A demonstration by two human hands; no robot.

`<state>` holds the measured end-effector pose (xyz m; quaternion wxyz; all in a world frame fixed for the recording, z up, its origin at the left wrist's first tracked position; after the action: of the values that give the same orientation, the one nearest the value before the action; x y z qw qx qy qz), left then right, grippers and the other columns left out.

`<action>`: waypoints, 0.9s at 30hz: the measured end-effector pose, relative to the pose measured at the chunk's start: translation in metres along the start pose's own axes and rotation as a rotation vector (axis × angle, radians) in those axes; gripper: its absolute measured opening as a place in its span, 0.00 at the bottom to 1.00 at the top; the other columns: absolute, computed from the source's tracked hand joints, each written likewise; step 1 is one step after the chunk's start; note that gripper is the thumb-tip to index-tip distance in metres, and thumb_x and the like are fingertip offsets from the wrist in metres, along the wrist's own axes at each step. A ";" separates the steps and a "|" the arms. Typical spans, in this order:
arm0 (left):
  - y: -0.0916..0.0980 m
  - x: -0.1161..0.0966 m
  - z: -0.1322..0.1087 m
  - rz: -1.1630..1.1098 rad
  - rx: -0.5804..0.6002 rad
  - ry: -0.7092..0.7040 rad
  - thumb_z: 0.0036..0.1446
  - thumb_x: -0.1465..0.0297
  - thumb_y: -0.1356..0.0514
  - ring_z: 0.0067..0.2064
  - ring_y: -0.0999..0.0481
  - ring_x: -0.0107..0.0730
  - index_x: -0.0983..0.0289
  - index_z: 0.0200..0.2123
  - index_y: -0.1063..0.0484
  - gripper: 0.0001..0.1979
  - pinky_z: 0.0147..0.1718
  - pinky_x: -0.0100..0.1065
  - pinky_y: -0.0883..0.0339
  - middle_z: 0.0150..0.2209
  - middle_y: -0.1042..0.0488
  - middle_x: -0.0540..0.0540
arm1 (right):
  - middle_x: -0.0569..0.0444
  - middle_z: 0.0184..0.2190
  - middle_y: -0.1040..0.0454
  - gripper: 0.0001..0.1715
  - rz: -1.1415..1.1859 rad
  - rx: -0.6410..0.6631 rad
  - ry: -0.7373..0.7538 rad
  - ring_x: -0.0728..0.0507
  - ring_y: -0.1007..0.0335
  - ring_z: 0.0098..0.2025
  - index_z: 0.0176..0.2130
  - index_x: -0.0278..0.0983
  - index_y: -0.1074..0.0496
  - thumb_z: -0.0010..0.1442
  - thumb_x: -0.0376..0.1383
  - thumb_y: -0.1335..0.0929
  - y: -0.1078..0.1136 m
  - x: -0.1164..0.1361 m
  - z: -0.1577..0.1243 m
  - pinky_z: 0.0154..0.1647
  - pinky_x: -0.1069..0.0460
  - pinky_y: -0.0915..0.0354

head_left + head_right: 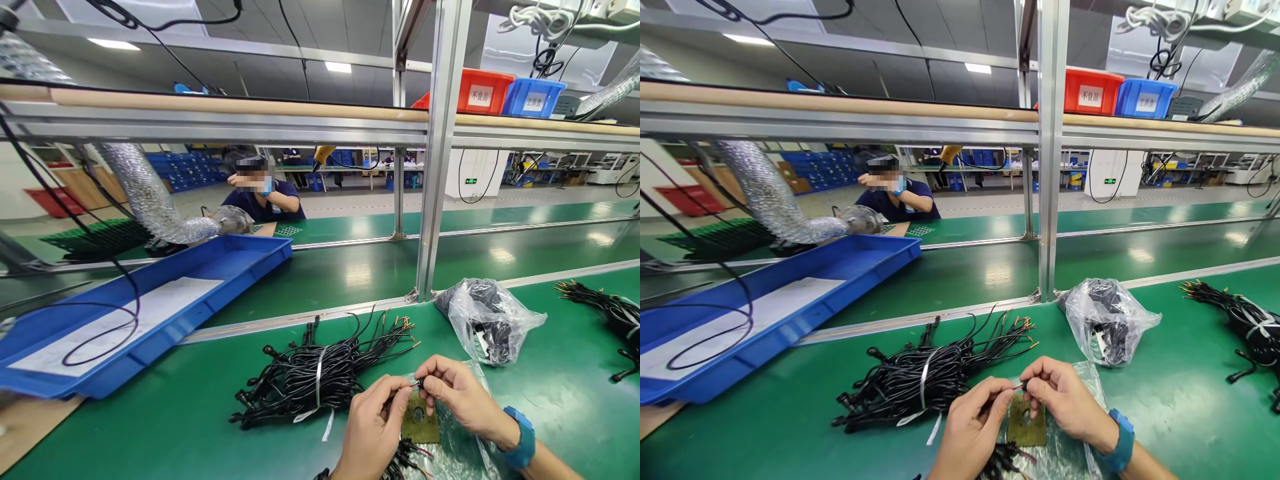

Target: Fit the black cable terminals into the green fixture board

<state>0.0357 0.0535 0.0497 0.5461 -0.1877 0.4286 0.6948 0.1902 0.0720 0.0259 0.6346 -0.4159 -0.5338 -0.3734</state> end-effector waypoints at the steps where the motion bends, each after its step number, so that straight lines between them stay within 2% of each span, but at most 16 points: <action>1: 0.000 0.000 0.000 0.006 -0.002 -0.008 0.69 0.71 0.42 0.30 0.23 0.26 0.60 0.37 0.24 0.08 0.30 0.24 0.33 0.31 0.22 0.49 | 0.56 0.29 0.27 0.25 -0.002 0.002 -0.001 0.49 0.30 0.27 0.41 0.35 0.26 0.62 0.54 0.27 0.000 -0.001 0.000 0.32 0.52 0.31; 13: 0.000 -0.009 -0.001 0.139 0.030 -0.114 0.69 0.71 0.44 0.27 0.26 0.26 0.61 0.35 0.25 0.10 0.27 0.27 0.36 0.28 0.24 0.49 | 0.57 0.29 0.30 0.23 -0.089 -0.044 0.022 0.48 0.31 0.29 0.40 0.35 0.26 0.63 0.54 0.28 0.000 -0.002 -0.001 0.32 0.52 0.30; 22: -0.002 -0.004 -0.003 0.203 0.072 -0.100 0.70 0.71 0.45 0.27 0.26 0.27 0.60 0.35 0.26 0.11 0.27 0.28 0.38 0.27 0.25 0.49 | 0.54 0.31 0.26 0.19 -0.337 -0.044 0.073 0.46 0.30 0.32 0.42 0.36 0.25 0.67 0.50 0.31 0.003 0.004 -0.006 0.34 0.52 0.35; 27: -0.005 0.004 -0.004 0.160 0.078 -0.046 0.70 0.70 0.44 0.30 0.25 0.27 0.60 0.35 0.26 0.10 0.31 0.27 0.36 0.29 0.24 0.48 | 0.56 0.29 0.28 0.20 -0.305 -0.026 0.047 0.47 0.31 0.29 0.41 0.36 0.26 0.68 0.51 0.32 -0.002 0.000 -0.005 0.32 0.53 0.36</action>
<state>0.0381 0.0525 0.0424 0.5055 -0.1155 0.4563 0.7231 0.1905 0.0667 0.0255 0.5774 -0.3293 -0.5707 -0.4821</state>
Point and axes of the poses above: each hand's wrist, its own z-axis towards the middle knuckle, its own y-axis out of the back of the hand, x = y × z, the point moved 7 cm from there along z, towards the middle knuckle
